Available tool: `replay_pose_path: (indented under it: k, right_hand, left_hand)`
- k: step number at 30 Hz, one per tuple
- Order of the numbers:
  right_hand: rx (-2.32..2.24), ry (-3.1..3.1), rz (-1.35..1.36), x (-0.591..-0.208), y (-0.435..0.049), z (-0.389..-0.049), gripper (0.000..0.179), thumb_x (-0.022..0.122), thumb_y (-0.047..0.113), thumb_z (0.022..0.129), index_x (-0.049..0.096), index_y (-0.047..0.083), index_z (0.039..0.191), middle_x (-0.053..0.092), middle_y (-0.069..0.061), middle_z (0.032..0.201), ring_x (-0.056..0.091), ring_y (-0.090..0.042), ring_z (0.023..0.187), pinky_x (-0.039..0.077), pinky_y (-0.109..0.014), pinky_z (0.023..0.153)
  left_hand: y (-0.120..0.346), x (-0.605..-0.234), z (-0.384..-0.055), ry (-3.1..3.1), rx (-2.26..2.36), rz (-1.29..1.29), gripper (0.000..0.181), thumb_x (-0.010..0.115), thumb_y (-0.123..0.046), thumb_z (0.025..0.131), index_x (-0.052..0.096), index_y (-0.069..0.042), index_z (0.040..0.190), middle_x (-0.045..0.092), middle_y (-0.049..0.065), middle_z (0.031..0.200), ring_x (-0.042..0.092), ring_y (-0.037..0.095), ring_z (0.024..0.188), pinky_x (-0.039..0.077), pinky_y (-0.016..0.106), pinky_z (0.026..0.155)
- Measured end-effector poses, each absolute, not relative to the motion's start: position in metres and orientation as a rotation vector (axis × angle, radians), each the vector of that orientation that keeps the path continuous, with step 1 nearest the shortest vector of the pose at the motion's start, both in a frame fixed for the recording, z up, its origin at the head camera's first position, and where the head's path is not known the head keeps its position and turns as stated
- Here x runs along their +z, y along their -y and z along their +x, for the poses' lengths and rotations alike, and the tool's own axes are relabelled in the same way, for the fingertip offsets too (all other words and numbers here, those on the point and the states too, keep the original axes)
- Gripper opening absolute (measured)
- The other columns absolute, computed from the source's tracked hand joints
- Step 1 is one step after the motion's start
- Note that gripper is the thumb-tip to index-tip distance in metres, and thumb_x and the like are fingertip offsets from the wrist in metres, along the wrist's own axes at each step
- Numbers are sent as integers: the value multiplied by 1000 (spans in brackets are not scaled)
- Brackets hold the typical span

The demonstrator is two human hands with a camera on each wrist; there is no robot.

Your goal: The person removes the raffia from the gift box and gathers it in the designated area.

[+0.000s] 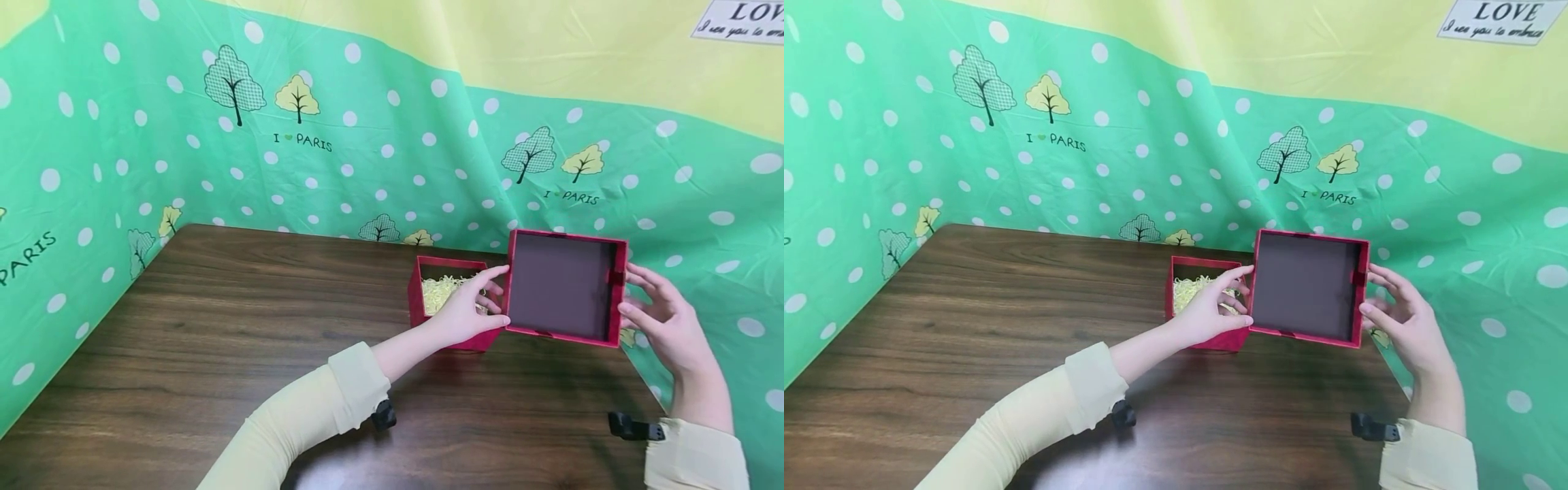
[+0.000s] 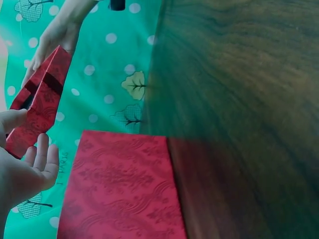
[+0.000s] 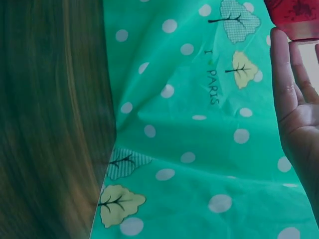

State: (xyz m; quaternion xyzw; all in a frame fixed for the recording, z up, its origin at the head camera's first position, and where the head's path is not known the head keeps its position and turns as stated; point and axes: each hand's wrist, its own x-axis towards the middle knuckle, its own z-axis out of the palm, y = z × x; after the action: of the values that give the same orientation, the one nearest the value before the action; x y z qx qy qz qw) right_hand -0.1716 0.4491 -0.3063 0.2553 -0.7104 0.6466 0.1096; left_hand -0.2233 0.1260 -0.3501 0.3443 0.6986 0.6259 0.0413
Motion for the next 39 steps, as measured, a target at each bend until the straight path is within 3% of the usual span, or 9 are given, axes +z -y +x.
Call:
replay_pose_path:
  k: [10, 16, 26, 32, 39]
  right_hand:
    - [1805, 2388, 594, -312, -467, -165, 66, 41, -16, 90, 22, 4, 149, 34, -2, 142, 65, -6, 98, 55, -22, 69]
    - [1774, 2476, 504, -320, -478, -164, 64, 43, -13, 91, 25, 8, 149, 37, 3, 140, 64, -5, 95, 55, -22, 68]
    - [1577, 2734, 252, -327, -497, -161, 62, 47, 3, 95, 23, 19, 151, 38, 15, 133, 61, 3, 97, 56, -27, 69]
    - [1461, 2858, 178, -339, -506, -161, 62, 46, 11, 97, 20, 26, 152, 36, 23, 129, 56, 8, 100, 56, -30, 71]
    - [1616, 2807, 160, -353, -514, -163, 60, 45, 10, 98, 21, 24, 151, 40, 24, 128, 55, 9, 102, 56, -28, 71]
  left_hand:
    - [-143, -366, -216, -2092, 1920, 960, 80, 78, -8, 76, 39, -23, 143, 57, 8, 109, 63, 0, 72, 53, 19, 63]
    - [-150, -375, -210, -2112, 1899, 943, 79, 78, -8, 76, 38, -20, 143, 55, 10, 115, 63, -2, 70, 53, 17, 62]
    - [-158, -385, -202, -2002, 1845, 895, 83, 79, -13, 76, 35, -25, 145, 53, -3, 122, 64, -4, 75, 53, 18, 63]
    - [-163, -390, -201, -1829, 1876, 800, 83, 78, -7, 76, 37, -27, 145, 53, -11, 122, 66, 0, 76, 53, 19, 69]
    - [-163, -389, -198, -1732, 1873, 764, 81, 76, -3, 77, 38, -26, 144, 52, -14, 128, 67, 3, 83, 52, 18, 73]
